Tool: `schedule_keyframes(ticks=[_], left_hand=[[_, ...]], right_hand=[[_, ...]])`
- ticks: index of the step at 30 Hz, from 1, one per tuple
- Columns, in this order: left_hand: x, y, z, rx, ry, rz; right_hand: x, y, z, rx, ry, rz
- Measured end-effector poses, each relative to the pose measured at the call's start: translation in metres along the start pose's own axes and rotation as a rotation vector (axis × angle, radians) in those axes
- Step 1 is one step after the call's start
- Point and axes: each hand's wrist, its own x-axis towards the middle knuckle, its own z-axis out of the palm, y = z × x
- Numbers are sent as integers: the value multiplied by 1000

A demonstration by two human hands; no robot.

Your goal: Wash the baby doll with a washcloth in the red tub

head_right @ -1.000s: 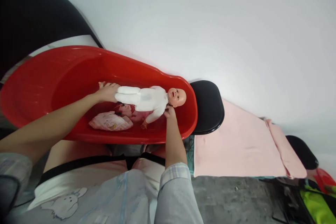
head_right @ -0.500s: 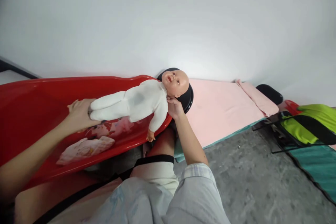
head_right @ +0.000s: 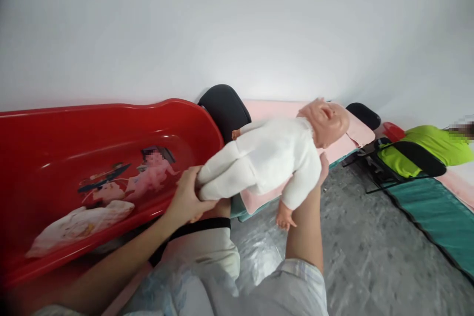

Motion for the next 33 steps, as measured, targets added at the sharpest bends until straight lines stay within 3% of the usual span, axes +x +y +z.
schedule_keyframes(ticks=[3, 6, 8, 11, 13, 15, 21, 26, 28, 31, 33], left_hand=[[-7, 20, 50, -83, -23, 54], [-4, 35, 90, -76, -81, 72], [5, 42, 110, -57, -116, 92], [24, 51, 136, -8, -133, 117], [38, 54, 150, 48, -133, 130], [50, 55, 161, 119, -154, 129], [64, 50, 178, 267, -253, 151], [70, 46, 184, 359, -332, 163], [67, 42, 185, 357, -281, 232], [51, 31, 178, 244, -101, 404], [30, 20, 169, 101, 36, 511]], right_hand=[[-10, -21, -32, -67, 46, -101], [-28, -33, -55, -283, 23, -57], [-29, -36, -62, -314, -14, -57], [-8, -34, -69, -112, -7, -69], [13, -27, -80, 45, 107, -30], [30, -15, -99, 68, 186, 12], [38, 27, -166, -413, 65, 71], [36, 41, -188, -945, -59, 153], [42, 37, -191, -1000, 23, 237], [48, 21, -195, -1136, 185, 387], [47, 7, -195, -1361, 241, 363]])
